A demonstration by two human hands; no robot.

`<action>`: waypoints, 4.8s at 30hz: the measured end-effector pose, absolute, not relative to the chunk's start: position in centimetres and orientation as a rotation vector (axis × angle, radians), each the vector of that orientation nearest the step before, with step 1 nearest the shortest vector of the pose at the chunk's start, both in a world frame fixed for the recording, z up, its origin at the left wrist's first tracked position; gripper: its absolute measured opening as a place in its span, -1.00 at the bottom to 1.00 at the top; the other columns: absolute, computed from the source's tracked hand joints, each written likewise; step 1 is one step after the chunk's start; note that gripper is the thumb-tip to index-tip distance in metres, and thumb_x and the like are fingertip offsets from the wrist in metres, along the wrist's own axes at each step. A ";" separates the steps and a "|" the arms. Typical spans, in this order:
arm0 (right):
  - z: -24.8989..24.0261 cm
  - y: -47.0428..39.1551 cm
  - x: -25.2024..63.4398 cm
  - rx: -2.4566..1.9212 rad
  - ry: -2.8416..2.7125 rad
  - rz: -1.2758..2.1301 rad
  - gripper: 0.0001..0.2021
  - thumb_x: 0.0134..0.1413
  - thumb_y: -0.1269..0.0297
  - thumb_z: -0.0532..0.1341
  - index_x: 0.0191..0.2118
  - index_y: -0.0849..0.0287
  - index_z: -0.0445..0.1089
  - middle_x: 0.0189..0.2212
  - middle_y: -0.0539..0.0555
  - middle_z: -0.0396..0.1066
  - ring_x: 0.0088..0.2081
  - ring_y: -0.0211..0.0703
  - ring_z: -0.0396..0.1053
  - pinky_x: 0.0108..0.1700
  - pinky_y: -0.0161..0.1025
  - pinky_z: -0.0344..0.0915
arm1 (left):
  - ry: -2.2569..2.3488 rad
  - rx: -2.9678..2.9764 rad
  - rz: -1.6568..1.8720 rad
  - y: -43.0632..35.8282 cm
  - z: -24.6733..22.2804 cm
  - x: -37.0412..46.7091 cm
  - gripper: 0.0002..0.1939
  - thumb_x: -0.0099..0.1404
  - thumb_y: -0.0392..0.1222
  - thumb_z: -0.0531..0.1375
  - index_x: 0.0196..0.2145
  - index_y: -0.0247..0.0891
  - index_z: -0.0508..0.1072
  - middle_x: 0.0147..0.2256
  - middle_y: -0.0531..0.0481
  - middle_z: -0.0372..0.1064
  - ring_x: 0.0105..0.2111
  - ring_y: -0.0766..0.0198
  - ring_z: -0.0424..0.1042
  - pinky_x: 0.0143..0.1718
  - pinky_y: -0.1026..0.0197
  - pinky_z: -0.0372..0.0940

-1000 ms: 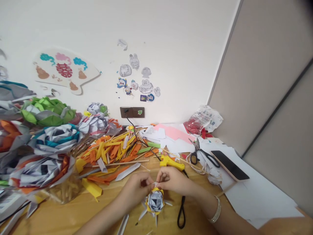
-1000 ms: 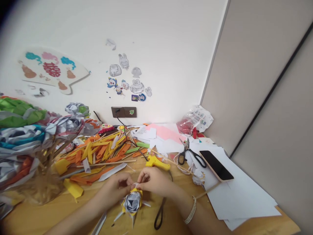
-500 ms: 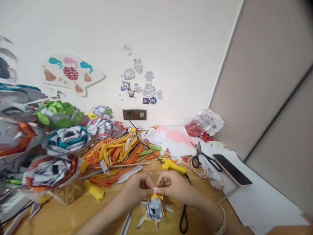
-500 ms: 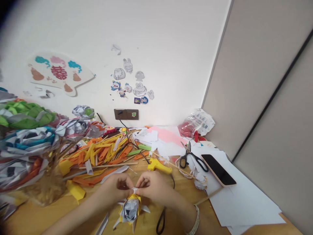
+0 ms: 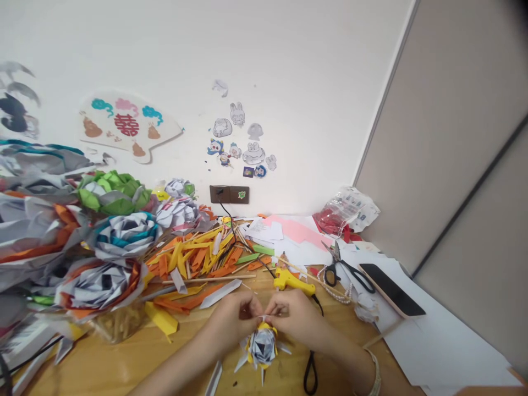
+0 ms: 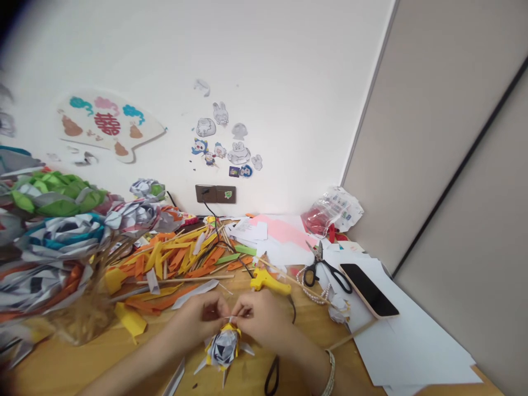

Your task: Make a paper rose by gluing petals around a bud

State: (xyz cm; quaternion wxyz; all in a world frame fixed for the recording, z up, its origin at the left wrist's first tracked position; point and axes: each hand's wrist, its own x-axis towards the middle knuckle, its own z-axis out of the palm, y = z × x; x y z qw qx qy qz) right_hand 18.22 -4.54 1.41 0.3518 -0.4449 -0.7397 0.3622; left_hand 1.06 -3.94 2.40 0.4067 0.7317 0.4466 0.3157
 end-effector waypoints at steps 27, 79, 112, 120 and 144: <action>-0.2 -2.9 17.5 -1.106 -1.494 0.821 -0.77 -0.07 0.09 0.21 -0.50 0.16 0.42 -0.49 0.07 0.47 -0.39 -0.07 0.43 -0.29 -0.17 0.34 | 1.517 2.619 1.085 -5.1 0.9 0.8 -0.22 -0.19 -0.11 0.41 0.03 -0.16 0.31 -0.02 -0.23 0.21 -0.07 -0.09 0.28 -0.13 -0.05 0.28; 0.5 -3.1 18.6 -1.065 -1.715 0.747 -0.81 0.12 0.29 0.08 -0.27 0.16 0.43 -0.33 0.06 0.47 -0.26 -0.14 0.41 -0.18 -0.22 0.32 | 1.395 2.840 1.037 -5.1 1.4 0.9 -0.52 0.03 -0.37 0.24 -0.06 -0.15 0.33 -0.23 -0.03 0.46 -0.23 0.08 0.33 -0.13 0.02 0.13; 1.5 -3.8 17.4 -1.119 -1.924 0.743 -0.81 -0.08 0.49 0.18 -0.31 0.12 0.44 -0.43 -0.03 0.37 -0.33 -0.21 0.34 -0.25 -0.30 0.25 | 1.199 2.194 0.731 -2.7 3.7 0.1 -0.81 0.06 -0.23 0.10 -0.62 -0.32 0.42 -0.60 0.05 0.34 -0.55 0.34 0.24 -0.50 0.34 0.12; 1.5 -3.9 17.5 -1.178 -1.919 0.722 -0.89 -0.06 0.45 0.20 -0.42 0.15 0.48 -0.45 0.01 0.43 -0.34 -0.18 0.36 -0.27 -0.28 0.25 | 1.135 2.195 0.764 -2.9 4.0 0.4 -0.80 0.10 -0.24 0.07 -0.62 -0.31 0.36 -0.59 0.06 0.32 -0.53 0.35 0.25 -0.48 0.36 0.14; -0.3 -2.8 17.9 -1.268 -1.479 0.721 -0.83 -0.05 0.40 0.14 -0.36 0.15 0.48 -0.43 0.03 0.46 -0.37 -0.14 0.39 -0.29 -0.25 0.30 | 1.432 2.152 0.883 -5.3 1.5 1.3 -0.10 -0.01 -0.22 0.28 0.23 -0.16 -0.05 -0.07 -0.16 0.36 -0.19 0.09 0.36 -0.15 0.12 0.24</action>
